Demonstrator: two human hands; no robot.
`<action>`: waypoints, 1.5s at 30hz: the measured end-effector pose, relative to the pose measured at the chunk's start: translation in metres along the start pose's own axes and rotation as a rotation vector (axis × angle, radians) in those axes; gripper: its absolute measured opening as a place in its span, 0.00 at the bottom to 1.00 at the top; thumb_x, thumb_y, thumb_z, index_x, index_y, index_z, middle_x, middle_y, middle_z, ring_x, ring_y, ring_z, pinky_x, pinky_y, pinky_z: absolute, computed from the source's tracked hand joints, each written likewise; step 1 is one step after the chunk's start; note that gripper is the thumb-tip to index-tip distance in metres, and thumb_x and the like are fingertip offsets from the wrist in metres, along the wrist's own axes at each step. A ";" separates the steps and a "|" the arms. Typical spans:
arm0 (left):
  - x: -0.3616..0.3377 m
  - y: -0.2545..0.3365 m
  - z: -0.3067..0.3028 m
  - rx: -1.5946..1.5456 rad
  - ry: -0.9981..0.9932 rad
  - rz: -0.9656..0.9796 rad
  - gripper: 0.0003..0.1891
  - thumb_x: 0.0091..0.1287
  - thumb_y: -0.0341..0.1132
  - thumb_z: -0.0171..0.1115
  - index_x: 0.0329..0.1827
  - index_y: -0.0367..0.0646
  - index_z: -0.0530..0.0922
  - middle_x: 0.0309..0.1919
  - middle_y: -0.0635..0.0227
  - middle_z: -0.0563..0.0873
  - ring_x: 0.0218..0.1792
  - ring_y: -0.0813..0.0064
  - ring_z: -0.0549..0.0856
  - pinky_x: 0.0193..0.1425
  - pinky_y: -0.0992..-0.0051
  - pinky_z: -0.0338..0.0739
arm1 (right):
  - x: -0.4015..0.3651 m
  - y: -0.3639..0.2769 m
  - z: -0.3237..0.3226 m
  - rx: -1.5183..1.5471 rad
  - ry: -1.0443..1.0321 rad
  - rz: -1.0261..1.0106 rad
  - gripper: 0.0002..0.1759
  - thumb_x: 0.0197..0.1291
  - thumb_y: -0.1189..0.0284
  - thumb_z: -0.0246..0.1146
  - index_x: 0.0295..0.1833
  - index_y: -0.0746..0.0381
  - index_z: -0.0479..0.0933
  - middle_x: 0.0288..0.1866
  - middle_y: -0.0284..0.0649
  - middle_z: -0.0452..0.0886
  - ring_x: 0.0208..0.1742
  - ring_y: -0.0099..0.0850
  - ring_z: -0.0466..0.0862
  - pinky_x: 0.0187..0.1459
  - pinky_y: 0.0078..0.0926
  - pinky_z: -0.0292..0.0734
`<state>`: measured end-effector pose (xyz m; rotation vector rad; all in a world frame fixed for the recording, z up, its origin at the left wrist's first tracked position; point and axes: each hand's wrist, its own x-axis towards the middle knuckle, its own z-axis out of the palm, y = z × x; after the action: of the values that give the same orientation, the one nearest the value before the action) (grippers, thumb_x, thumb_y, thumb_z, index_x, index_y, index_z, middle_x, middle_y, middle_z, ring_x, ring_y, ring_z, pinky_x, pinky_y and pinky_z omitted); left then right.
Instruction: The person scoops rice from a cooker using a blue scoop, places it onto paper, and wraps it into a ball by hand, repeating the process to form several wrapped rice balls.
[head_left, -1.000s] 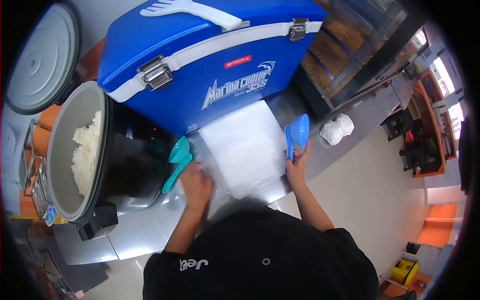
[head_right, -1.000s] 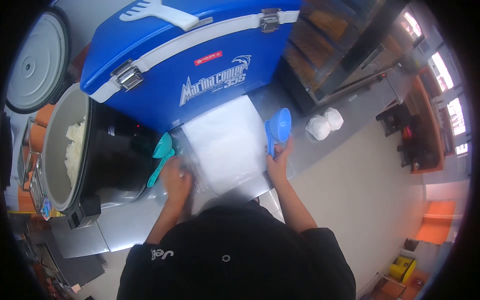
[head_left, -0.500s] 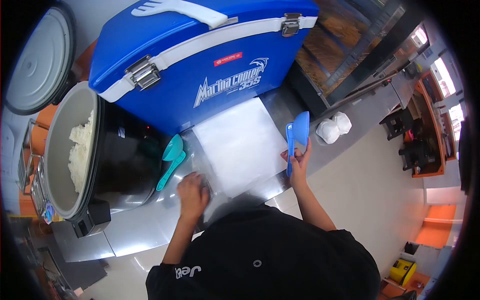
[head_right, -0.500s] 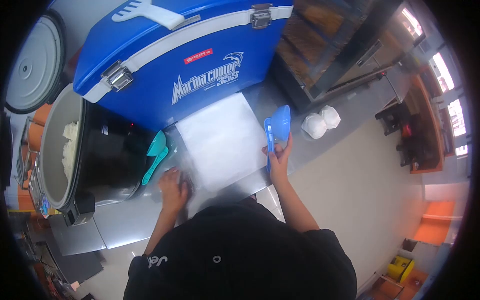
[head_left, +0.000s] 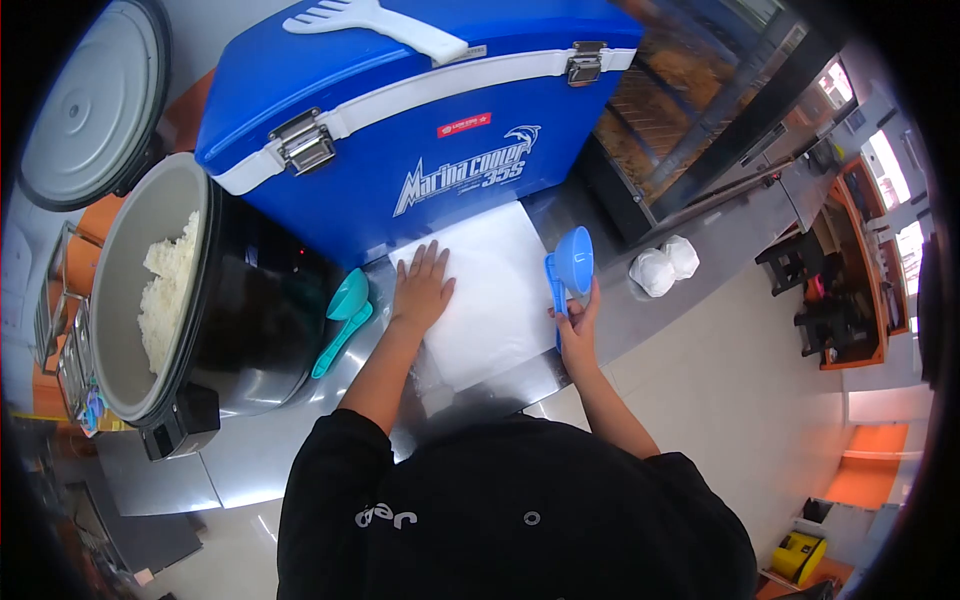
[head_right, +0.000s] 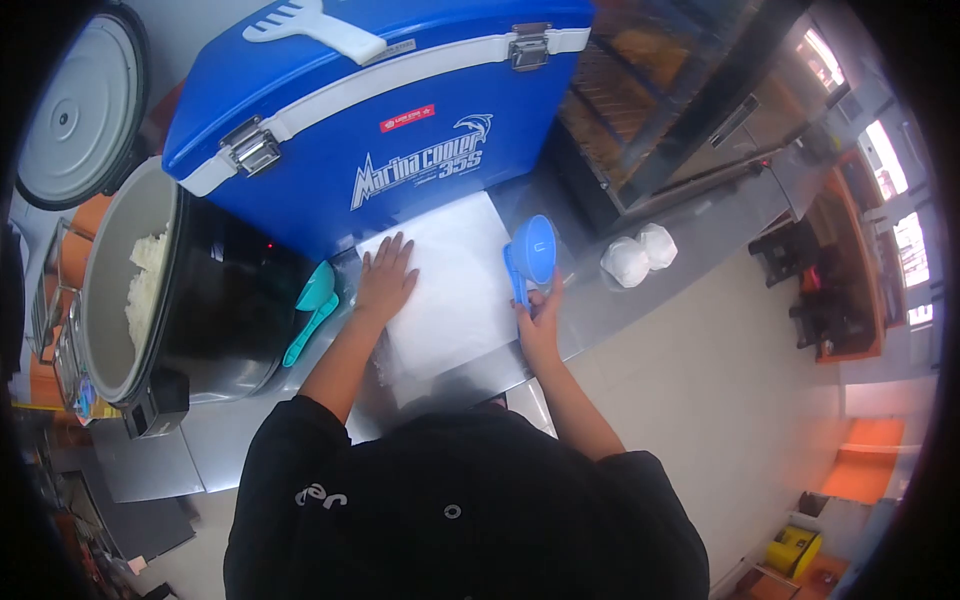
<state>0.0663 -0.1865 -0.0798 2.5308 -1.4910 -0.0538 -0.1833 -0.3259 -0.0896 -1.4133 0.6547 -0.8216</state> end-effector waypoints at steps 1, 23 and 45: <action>0.002 -0.001 -0.001 0.008 -0.011 -0.006 0.30 0.70 0.48 0.50 0.73 0.49 0.62 0.76 0.63 0.58 0.76 0.61 0.56 0.75 0.46 0.51 | 0.000 0.002 0.000 0.006 -0.008 0.011 0.49 0.58 0.85 0.53 0.78 0.56 0.32 0.39 0.40 0.76 0.44 0.28 0.76 0.55 0.28 0.68; -0.056 0.069 -0.014 -0.091 -0.206 0.622 0.31 0.64 0.41 0.59 0.72 0.53 0.63 0.74 0.66 0.61 0.76 0.64 0.57 0.75 0.43 0.49 | -0.004 -0.014 -0.001 0.065 0.070 -0.047 0.45 0.65 0.71 0.55 0.78 0.55 0.33 0.40 0.44 0.77 0.45 0.32 0.77 0.55 0.32 0.68; -0.206 -0.036 -0.148 -0.393 0.511 0.206 0.21 0.52 0.26 0.62 0.52 0.47 0.80 0.54 0.66 0.79 0.55 0.62 0.79 0.60 0.55 0.72 | 0.028 -0.152 0.049 0.267 0.029 -0.167 0.26 0.67 0.64 0.56 0.66 0.61 0.60 0.47 0.38 0.71 0.25 0.24 0.72 0.23 0.19 0.65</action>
<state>0.0161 0.0321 0.0433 1.8867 -1.3574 0.2806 -0.1434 -0.3167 0.0668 -1.2249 0.4339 -1.0236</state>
